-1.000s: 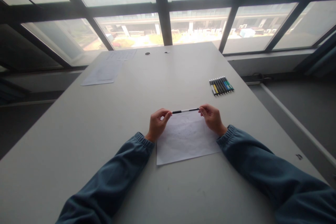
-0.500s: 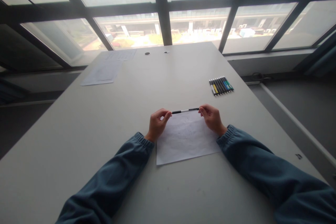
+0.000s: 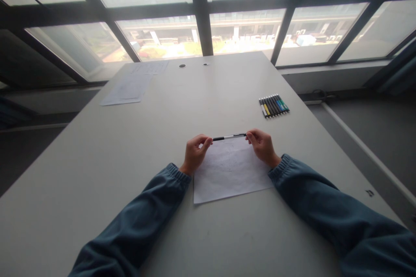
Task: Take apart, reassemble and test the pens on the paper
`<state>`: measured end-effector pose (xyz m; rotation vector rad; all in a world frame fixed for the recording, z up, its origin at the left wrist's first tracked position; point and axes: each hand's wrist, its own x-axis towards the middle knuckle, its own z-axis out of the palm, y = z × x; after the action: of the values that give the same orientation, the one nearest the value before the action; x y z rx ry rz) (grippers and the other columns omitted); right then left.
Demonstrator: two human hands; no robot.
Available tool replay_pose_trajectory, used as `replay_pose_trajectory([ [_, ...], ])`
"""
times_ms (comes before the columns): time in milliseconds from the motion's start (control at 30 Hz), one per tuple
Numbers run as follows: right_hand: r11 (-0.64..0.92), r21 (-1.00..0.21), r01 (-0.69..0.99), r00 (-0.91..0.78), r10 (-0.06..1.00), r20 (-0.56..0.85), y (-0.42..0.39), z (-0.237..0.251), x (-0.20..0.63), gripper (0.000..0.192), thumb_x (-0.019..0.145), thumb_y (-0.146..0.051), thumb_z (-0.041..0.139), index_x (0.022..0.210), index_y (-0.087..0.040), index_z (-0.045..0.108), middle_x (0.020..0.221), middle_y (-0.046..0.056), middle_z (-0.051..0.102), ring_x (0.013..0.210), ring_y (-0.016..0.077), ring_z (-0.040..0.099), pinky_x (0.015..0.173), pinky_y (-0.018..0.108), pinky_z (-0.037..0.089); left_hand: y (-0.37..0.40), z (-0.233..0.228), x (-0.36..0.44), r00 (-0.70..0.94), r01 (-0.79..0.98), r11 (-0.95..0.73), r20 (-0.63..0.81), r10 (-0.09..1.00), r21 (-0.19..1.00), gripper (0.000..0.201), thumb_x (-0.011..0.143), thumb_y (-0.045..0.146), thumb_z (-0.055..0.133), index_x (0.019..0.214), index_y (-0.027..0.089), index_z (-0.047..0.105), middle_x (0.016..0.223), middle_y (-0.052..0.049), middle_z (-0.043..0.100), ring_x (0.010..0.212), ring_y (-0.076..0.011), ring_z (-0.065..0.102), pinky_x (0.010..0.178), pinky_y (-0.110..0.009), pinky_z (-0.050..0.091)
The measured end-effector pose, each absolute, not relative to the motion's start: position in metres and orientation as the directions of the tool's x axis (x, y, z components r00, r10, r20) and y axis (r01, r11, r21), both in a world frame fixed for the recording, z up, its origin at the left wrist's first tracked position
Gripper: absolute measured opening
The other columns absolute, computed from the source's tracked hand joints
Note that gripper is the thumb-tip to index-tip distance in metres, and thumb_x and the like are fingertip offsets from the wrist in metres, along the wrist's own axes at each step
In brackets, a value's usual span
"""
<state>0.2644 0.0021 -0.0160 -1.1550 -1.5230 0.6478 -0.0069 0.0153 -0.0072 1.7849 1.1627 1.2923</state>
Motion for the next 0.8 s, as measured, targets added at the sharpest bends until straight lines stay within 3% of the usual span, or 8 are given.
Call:
replay_pose_trajectory([
  [800,0.388,-0.861,0.329,0.017,0.909,0.416,0.0007,-0.0142,0.2653,0.034,0.098,-0.042,0.055,0.076,-0.019,0.065,0.065,0.000,0.059,0.060,0.0136,0.055,0.061,0.027,0.044,0.0141,-0.0044,-0.0055,0.131,0.297,-0.397,0.375,0.918,0.868,0.036,0.093,0.045,0.063,0.072,0.016,0.069,0.070,-0.004,0.069,0.067,-0.0138,0.063,0.065,-0.025,0.049],
])
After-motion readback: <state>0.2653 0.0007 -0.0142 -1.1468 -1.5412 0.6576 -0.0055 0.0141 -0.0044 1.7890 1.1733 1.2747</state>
